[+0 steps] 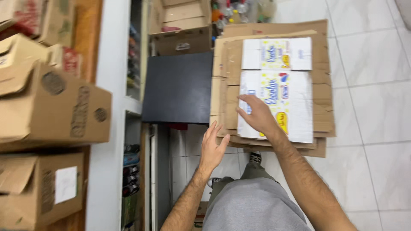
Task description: The person assembles several cardboard boxes by hand, folding the flaps into place and stacking them on a wooden surface.
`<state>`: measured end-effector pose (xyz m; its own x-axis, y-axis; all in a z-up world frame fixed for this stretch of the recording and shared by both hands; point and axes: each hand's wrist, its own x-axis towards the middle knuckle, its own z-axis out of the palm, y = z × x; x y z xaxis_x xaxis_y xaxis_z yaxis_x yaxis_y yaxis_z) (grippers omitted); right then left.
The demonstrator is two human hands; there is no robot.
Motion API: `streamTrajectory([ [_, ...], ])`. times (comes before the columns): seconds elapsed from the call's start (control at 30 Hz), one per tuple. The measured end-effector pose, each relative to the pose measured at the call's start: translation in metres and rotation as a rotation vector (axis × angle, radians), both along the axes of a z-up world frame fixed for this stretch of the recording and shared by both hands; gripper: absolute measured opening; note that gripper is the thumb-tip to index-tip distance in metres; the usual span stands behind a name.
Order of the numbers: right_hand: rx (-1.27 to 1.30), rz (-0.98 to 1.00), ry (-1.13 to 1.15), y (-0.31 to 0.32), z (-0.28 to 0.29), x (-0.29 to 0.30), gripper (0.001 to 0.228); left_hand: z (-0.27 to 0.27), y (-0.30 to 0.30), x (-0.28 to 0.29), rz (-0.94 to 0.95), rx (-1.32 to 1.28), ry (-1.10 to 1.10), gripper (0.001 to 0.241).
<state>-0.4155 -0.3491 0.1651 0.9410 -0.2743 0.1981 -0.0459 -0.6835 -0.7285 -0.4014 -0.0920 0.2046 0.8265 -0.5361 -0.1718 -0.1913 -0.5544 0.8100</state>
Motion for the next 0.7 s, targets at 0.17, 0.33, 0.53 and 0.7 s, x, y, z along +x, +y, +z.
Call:
streamTrajectory([
  [0.17,0.009,-0.273,0.29,-0.108,-0.074,-0.056,0.054,-0.04,-0.089,0.014,-0.083,0.108,0.129,0.072],
  [0.33,0.029,-0.438,0.569,-0.168,-0.096,-0.089,0.07,-0.082,-0.159,0.037,-0.069,0.245,0.178,0.082],
  [0.53,0.086,-0.452,0.769,-0.193,-0.119,-0.092,0.081,-0.124,-0.186,0.058,-0.026,0.389,0.184,0.086],
  [0.7,0.11,-0.594,0.437,-0.197,-0.111,-0.103,0.062,-0.086,-0.192,0.053,0.124,0.295,0.254,0.076],
])
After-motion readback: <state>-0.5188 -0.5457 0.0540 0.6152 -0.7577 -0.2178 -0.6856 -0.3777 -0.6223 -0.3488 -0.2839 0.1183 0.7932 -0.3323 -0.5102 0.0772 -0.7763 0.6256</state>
